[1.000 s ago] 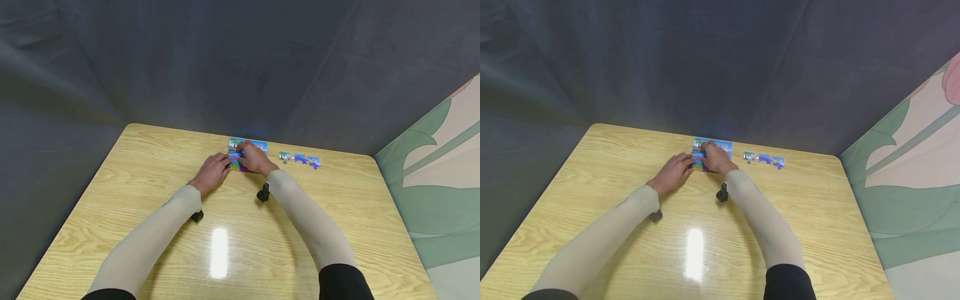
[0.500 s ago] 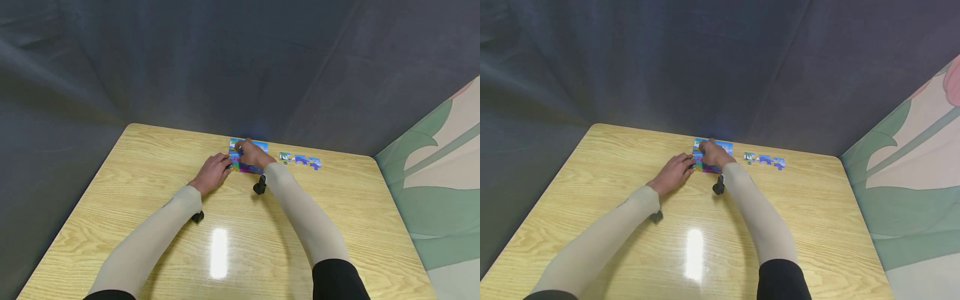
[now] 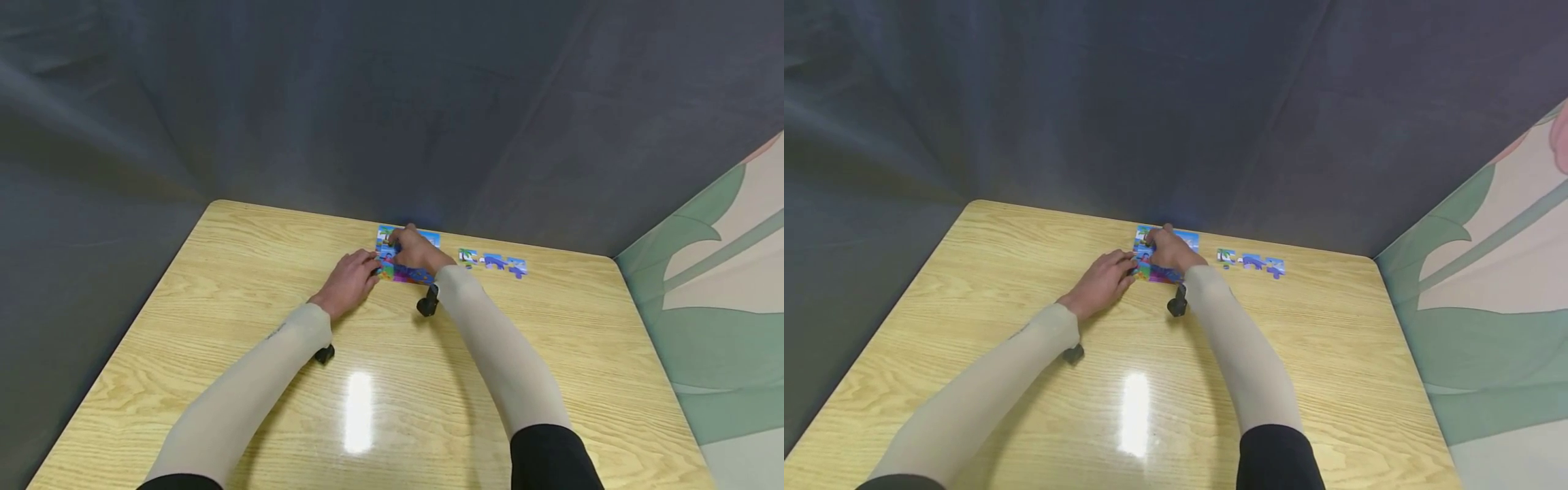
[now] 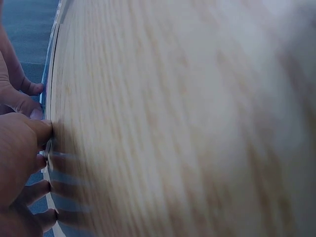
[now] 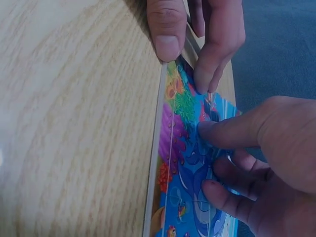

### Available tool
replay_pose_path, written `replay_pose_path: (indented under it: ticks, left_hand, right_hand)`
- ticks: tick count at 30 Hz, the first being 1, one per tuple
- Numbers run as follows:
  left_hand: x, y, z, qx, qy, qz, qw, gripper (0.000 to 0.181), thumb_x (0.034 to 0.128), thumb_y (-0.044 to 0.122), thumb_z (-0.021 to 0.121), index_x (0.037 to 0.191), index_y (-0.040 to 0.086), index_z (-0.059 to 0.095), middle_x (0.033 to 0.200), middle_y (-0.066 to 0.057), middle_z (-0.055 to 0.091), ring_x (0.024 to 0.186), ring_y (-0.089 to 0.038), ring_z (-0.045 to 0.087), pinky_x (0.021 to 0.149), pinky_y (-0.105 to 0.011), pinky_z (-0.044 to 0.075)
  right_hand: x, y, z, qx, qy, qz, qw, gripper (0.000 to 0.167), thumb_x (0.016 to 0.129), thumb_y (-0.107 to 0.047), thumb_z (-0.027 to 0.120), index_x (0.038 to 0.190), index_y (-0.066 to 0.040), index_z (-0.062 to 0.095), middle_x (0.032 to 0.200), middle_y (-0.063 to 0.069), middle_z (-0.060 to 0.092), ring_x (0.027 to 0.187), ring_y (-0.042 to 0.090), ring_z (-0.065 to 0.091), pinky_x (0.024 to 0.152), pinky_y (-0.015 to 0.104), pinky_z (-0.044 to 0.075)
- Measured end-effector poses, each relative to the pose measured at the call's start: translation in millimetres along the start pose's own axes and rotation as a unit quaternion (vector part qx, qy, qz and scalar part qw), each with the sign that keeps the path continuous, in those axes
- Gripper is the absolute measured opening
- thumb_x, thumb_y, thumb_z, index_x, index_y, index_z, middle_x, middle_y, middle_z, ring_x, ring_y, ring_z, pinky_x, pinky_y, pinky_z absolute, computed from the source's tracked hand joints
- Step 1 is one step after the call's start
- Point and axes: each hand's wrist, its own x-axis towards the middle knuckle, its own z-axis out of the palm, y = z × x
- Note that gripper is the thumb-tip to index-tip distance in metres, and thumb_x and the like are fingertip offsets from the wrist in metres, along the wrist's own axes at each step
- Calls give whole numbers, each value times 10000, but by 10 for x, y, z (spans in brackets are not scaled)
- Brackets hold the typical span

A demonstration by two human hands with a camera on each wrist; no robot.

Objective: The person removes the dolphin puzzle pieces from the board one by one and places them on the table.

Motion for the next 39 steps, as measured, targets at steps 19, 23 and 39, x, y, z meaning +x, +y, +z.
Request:
replay_pose_path:
  ticks: [19, 23, 39]
  left_hand:
    - [-11, -23, 0, -128, 46, -44, 9999, 415, 1124, 260, 568, 1492, 76, 617, 1596, -131, 536, 1506, -320, 482, 1294, -611, 354]
    - [-8, -35, 2, -125, 44, -47, 9999, 415, 1127, 262, 561, 1494, 78, 615, 1605, -123, 530, 1512, -317, 475, 1296, -614, 349]
    - [1, -45, 8, -232, -9, -115, 9997, 435, 1130, 276, 553, 1520, 87, 588, 1629, -101, 502, 1533, -306, 450, 1316, -617, 313]
  right_hand:
    - [-34, 48, 97, -28, 474, -285, 9985, 365, 1015, -103, 718, 1374, -79, 660, 1290, 164, 571, 1054, 282, 603, 882, 419, 549]
    - [-27, 56, 115, -87, 664, -336, 9972, 294, 1057, -114, 656, 1349, -96, 689, 1261, 153, 605, 1036, 278, 631, 867, 423, 559]
    - [-198, 60, 70, 735, 1060, -528, 9902, 251, 1123, -177, 556, 1324, -97, 682, 1315, 128, 670, 1077, 282, 663, 927, 456, 573]
